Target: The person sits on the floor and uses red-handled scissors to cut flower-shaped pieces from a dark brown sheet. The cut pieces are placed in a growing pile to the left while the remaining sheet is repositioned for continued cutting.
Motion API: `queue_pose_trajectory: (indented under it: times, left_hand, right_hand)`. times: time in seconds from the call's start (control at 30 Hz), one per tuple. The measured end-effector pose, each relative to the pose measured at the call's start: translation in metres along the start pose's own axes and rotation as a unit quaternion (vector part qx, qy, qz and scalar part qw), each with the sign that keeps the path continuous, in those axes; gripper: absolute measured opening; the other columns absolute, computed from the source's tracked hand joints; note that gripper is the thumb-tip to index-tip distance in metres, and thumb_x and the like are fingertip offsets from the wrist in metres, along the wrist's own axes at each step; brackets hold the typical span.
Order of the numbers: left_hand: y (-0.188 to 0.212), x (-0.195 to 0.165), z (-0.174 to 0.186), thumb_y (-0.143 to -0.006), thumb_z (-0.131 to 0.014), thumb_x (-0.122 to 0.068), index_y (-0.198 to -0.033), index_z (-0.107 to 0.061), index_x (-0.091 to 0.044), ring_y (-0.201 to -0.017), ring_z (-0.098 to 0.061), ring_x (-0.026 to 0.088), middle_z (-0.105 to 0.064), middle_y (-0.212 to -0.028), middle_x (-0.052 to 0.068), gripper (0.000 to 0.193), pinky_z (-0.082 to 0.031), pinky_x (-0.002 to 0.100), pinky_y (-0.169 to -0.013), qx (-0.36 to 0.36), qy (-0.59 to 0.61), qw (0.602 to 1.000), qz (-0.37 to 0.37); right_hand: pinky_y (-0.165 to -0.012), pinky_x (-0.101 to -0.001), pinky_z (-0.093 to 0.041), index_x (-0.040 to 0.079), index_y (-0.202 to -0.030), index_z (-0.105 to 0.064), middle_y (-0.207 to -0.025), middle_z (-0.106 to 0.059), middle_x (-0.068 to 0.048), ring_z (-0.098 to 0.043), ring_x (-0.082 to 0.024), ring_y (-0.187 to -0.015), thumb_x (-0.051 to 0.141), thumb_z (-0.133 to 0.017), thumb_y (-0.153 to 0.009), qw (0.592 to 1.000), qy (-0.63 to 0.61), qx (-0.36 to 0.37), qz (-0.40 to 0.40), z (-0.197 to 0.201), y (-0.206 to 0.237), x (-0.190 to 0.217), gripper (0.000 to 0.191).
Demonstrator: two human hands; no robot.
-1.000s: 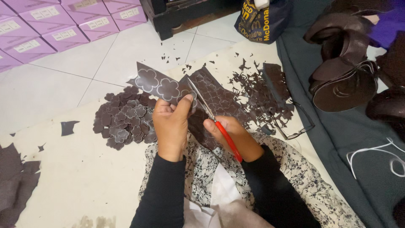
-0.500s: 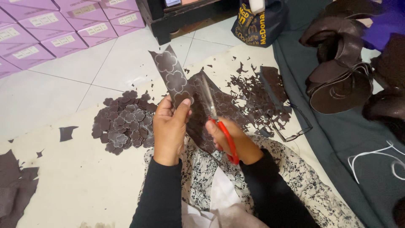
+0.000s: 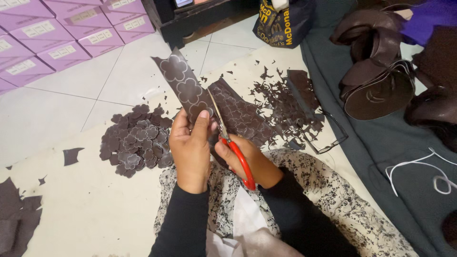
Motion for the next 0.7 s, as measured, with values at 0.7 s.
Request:
queue_pose_trajectory:
  times: [0.7]
  left_hand:
    - [0.004,-0.004,-0.004,-0.100,-0.064,-0.005,-0.122,-0.067,0.000,-0.084,-0.063,0.005,-0.070,-0.100,0.001,0.023,-0.055,0.022,-0.075,-0.010,-0.008,0.999,-0.029]
  right_hand:
    - [-0.053,-0.0273,-0.036,0.005,-0.083,-0.057,-0.063,-0.042,0.005,-0.039,-0.006,-0.062,0.049,-0.051,-0.104,0.999,0.000,-0.014,0.040,0.001,0.004,0.014,0.049]
Point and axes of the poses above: each hand's wrist, its own y-axis away from the middle knuckle, its own z-axis out of the back of the hand, x = y × z, the point moved 7 cm from there along -y, towards the middle knuckle
